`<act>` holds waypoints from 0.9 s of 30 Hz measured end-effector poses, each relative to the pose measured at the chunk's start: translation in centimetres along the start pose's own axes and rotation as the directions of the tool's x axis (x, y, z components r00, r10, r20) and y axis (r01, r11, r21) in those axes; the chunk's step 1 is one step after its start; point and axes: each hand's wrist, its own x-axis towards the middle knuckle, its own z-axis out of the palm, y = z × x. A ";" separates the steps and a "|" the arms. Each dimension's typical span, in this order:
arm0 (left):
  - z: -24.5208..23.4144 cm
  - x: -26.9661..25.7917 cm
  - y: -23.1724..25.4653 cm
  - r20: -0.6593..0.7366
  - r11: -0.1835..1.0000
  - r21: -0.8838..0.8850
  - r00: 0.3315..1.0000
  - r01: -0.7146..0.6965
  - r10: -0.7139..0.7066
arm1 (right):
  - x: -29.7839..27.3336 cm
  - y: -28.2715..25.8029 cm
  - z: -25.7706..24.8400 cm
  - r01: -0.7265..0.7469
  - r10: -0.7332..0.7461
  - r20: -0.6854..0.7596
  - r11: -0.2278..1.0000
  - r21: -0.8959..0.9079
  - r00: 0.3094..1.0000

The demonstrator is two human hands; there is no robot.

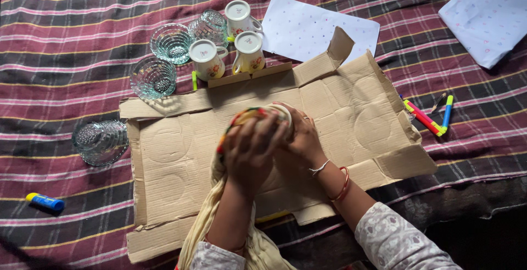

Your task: The person wipes four ceramic mugs with a cloth, then places them into a cardboard box and closes the flaps. The person then applies tape to seal the box.

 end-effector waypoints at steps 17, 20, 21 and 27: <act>1.3 -0.9 -1.4 0.106 0.662 -0.518 0.808 0.542 -0.579 | -0.2 -4.2 -0.6 0.397 -0.400 0.024 0.897 -0.195 0.916; 1.8 -1.5 -2.3 0.318 0.267 -0.735 0.665 0.623 -0.676 | -0.7 -3.8 -0.2 0.385 -0.393 0.014 0.891 -0.240 0.919; 1.9 -1.5 -2.7 0.377 0.165 -0.773 0.653 0.612 -0.657 | -0.6 -3.5 -0.1 0.364 -0.374 -0.023 0.915 -0.174 0.927; 2.3 -1.0 -2.7 0.430 0.302 -0.578 0.598 0.758 -0.677 | -0.3 -2.2 0.0 -0.026 0.042 -0.087 0.984 0.174 0.995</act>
